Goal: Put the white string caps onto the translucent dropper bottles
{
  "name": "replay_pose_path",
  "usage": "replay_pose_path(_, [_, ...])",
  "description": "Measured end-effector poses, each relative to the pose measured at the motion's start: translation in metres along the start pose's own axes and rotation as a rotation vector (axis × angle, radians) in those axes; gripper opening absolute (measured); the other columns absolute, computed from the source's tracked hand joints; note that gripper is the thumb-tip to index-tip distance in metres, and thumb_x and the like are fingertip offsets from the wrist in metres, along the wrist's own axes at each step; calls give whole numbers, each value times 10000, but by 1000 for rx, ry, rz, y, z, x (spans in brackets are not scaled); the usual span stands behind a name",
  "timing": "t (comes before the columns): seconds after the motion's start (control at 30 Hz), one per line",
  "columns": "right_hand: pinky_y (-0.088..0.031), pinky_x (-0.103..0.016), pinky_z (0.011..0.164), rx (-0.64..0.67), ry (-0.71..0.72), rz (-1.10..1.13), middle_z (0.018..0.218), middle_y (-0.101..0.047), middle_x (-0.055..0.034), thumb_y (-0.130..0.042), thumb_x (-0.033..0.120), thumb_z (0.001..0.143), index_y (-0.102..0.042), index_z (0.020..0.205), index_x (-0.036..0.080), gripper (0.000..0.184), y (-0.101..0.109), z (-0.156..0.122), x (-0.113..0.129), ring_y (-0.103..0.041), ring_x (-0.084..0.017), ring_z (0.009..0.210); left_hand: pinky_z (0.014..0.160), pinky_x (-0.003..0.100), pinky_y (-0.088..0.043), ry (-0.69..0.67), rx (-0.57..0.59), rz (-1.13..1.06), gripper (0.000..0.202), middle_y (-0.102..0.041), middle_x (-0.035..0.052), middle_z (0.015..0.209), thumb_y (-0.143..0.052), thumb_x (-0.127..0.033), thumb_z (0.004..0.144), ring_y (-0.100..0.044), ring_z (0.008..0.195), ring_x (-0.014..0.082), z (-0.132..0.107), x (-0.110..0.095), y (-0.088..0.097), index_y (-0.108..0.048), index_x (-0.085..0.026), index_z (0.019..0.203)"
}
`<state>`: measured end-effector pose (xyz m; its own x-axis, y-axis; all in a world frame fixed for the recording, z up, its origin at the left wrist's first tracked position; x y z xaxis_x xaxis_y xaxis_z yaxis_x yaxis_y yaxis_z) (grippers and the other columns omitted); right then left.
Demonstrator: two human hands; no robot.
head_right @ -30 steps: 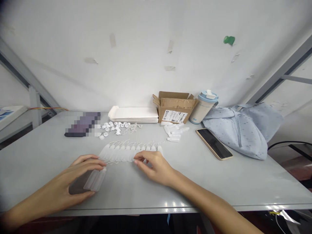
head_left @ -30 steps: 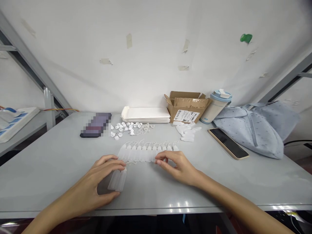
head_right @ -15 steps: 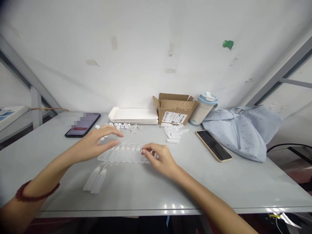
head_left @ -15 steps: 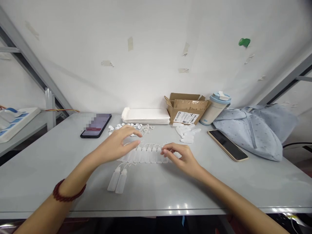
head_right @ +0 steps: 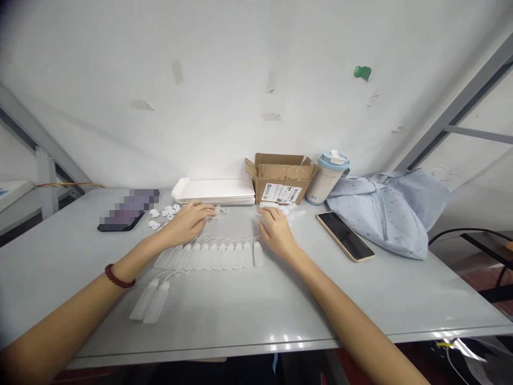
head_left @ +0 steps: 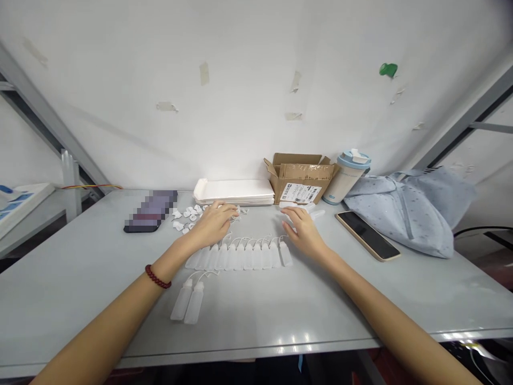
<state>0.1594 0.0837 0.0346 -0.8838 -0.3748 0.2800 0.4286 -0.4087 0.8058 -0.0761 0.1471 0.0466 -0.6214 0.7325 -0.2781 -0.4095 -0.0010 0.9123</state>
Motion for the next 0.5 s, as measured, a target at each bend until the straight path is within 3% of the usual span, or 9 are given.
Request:
replay_pose_path(0.13, [-376,-480,991,101,-77,-129,1370,-464,-164,-390,271,922,-513,1248,133,375,-7,4,-8,-389,-307,1273,922,527,-367,15,55,39,401,-619,77,1201,-368,-107,789,-429,1152,318,0,3,-4,-658,-192,1052])
replay_pose_path(0.3, [-271,-606,1023,163,-223,-240,1488,-328,-137,-388,365,929,-457,1318,149,450,-9,12,-18,-201,-349,1386,917,511,-363,32,66,84,389,-623,72,1174,-371,-101,790,-446,1124,313,0,6,-7,-649,-200,1043])
replay_pose_path(0.5, [-279,-662,969,250,-223,-195,1481,-346,-122,-347,420,938,-483,1273,200,422,-13,14,-22,-217,-357,1378,909,527,-367,28,84,112,382,-627,88,1154,-348,-111,803,-439,1118,329,0,2,-5,-644,-168,1037])
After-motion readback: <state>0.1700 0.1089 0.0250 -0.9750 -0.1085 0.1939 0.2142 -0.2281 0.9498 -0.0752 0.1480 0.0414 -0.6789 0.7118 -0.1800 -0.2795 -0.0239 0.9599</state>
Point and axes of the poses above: each hand's wrist, its own z-axis towards the middle knuckle, its own y-axis out of the back of the hand, x = y × z, the point moved 4 cm from there along z, towards the middle knuckle
